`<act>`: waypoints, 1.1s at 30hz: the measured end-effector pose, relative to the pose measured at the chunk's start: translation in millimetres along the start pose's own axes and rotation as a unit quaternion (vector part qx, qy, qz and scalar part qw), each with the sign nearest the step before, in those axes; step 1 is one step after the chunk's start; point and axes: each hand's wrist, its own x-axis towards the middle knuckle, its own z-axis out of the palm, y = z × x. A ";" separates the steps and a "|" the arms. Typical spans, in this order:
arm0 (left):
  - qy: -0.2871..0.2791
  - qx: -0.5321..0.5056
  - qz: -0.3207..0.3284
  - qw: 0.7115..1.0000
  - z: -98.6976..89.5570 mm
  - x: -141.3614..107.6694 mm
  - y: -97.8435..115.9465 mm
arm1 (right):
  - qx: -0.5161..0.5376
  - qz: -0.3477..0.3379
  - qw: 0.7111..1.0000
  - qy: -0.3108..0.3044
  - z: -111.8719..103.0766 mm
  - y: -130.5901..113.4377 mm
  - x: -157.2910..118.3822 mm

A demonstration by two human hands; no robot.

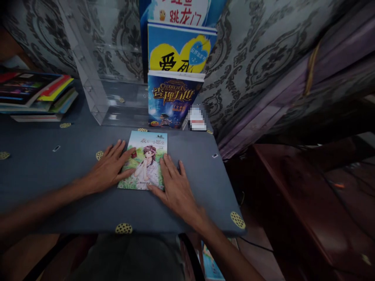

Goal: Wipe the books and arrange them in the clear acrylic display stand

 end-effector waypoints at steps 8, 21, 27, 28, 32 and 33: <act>0.013 -0.142 -0.018 0.990 -16.6 12.3 6.5 | 0.015 0.000 1.000 0.014 1.4 2.3 -0.7; 0.021 -0.436 -0.130 0.890 -26.9 43.9 -2.4 | 0.049 0.019 0.998 0.022 0.9 4.4 -3.4; 0.074 -0.667 -0.274 0.689 -30.0 51.1 3.2 | 0.082 0.021 0.996 0.032 -0.5 4.3 -3.4; 0.044 -0.691 -0.281 0.665 -30.0 52.3 5.8 | 0.090 0.021 0.995 0.031 -1.2 4.1 -3.3; -0.037 -0.733 -0.290 0.614 -28.5 56.0 18.2 | 0.135 0.030 0.990 0.019 -2.3 4.6 -3.5; -0.036 -0.740 -0.286 0.608 -28.5 56.2 20.5 | 0.151 0.039 0.988 0.020 -1.9 5.3 -3.7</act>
